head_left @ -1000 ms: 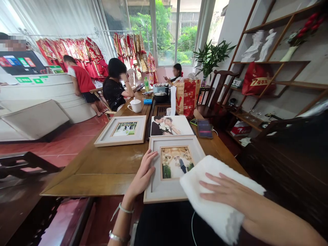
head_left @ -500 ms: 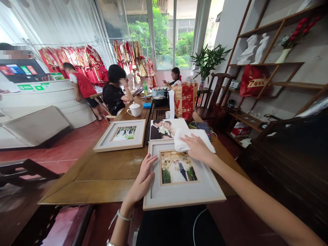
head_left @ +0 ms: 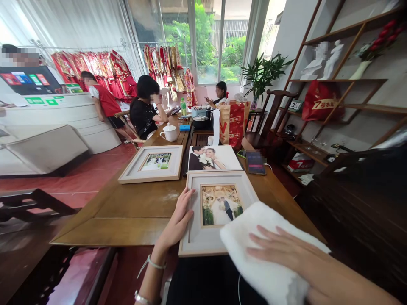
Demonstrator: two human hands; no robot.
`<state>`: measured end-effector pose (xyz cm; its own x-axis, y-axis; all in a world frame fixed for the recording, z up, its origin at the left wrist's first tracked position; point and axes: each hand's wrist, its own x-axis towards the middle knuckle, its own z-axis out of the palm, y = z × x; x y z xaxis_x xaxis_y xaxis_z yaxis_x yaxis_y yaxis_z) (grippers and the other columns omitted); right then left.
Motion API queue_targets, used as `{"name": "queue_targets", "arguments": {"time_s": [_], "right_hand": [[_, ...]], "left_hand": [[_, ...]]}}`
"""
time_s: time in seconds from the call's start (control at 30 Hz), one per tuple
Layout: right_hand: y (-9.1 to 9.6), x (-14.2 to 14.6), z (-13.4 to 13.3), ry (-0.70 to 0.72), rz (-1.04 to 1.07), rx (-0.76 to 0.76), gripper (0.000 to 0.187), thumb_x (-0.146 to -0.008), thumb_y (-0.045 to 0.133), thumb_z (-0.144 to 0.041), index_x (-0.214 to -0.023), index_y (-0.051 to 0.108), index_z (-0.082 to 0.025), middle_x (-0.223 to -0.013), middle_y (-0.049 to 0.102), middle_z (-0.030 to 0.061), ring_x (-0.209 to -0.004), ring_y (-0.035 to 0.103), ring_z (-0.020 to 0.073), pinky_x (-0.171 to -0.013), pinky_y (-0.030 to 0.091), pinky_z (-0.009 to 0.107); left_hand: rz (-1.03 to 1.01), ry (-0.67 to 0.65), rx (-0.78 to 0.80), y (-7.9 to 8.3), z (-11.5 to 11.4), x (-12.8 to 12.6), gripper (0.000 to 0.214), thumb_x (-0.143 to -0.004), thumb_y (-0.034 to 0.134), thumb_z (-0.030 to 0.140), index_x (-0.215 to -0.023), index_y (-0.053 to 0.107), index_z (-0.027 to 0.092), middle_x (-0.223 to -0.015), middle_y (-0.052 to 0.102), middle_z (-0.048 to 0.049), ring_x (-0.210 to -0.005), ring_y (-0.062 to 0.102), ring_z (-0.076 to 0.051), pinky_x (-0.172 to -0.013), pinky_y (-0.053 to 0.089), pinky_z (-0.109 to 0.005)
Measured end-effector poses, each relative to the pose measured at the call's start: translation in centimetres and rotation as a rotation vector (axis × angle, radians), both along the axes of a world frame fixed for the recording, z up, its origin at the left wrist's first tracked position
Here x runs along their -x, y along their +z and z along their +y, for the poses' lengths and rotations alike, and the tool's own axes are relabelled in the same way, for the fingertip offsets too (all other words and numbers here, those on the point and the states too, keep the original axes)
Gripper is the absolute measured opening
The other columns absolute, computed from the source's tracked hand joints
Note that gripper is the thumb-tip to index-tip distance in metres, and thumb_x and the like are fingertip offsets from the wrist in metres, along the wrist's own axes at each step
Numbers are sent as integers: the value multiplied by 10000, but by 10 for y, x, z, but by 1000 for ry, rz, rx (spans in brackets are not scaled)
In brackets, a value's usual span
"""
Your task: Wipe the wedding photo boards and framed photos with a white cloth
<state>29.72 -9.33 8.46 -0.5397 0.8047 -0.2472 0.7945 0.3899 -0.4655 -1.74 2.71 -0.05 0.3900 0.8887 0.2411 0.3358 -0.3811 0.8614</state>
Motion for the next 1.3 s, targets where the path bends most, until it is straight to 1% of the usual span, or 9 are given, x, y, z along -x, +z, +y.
{"name": "queue_targets", "arguments": {"time_s": [0.1, 0.17, 0.33, 0.4, 0.57, 0.77, 0.9, 1.1, 1.3], "right_hand": [[-21, -21, 21, -144, -102, -204, 857, -635, 381, 2, -1407, 366, -371, -1483, 329, -56, -1392, 220, 246, -1131, 174, 545], [-31, -17, 47, -236, -159, -312, 879, -603, 388, 7, -1415, 368, -330, -1489, 326, -31, -1398, 208, 250, -1127, 189, 544], [-36, 46, 94, -365, -255, -383, 814, -633, 435, -13, -1417, 392, -226, -1499, 321, 55, -1402, 109, 371, -1085, 122, 651], [-35, 80, 93, -352, -227, -341, 815, -630, 453, -20, -1423, 382, -195, -1502, 310, 97, -1392, 101, 410, -1070, 81, 677], [-36, 131, 60, -153, 17, -254, 893, -597, 453, -32, -1450, 310, -256, -1536, 240, 58, -1411, 15, 347, -1102, 31, 620], [-9, 97, 30, 198, 71, -77, 995, -482, 423, -6, -1424, 346, -316, -1540, 223, -23, -1424, 24, 260, -1137, 17, 550], [7, 61, 36, 185, -24, -25, 992, -468, 383, 22, -1377, 411, -376, -1512, 273, -88, -1423, 102, 213, -1154, 85, 502], [-13, 45, 103, -20, -200, -290, 917, -538, 407, 38, -1394, 415, -290, -1497, 339, -2, -1416, 148, 252, -1138, 134, 519], [-18, 87, 158, 117, -109, -554, 773, -649, 426, 17, -1396, 410, -183, -1469, 396, 50, -1410, 162, 245, -1140, 109, 498]], "left_hand": [[-5, -7, -3, -1, 0, 1, 501, -935, 358, 208, -1431, 315, 265, -1563, 164, -26, -1454, 20, -223, -1180, 34, -436], [-10, -9, -4, 0, 0, 1, 496, -932, 362, 206, -1424, 329, 262, -1562, 168, -28, -1454, 25, -227, -1180, 38, -437], [-22, 10, 1, 1, 0, -2, 497, -947, 357, 259, -1439, 287, 253, -1562, 168, -34, -1453, 43, -216, -1184, 41, -416], [-29, 30, 6, 1, -1, -3, 499, -960, 338, 310, -1448, 257, 246, -1551, 206, -43, -1451, 59, -208, -1185, 40, -412], [-33, 88, 55, 2, -3, -7, 521, -973, 259, 422, -1451, 228, 219, -1550, 194, -61, -1445, 94, -195, -1185, 52, -411], [-24, 108, 33, 2, -2, -8, 495, -978, 210, 413, -1432, 270, 224, -1524, 240, -69, -1438, 117, -195, -1183, 75, -416], [24, 59, -40, 0, -1, -5, 491, -951, 344, 314, -1431, 274, 237, -1531, 220, -68, -1438, 109, -220, -1183, 74, -430], [23, 30, -28, 1, 0, -2, 494, -934, 348, 231, -1424, 286, 246, -1533, 212, -66, -1443, 92, -231, -1182, 75, -448], [12, 24, -30, -2, 2, -2, 456, -931, 357, 226, -1386, 327, 245, -1523, 220, -73, -1440, 100, -238, -1177, 78, -461]]}}
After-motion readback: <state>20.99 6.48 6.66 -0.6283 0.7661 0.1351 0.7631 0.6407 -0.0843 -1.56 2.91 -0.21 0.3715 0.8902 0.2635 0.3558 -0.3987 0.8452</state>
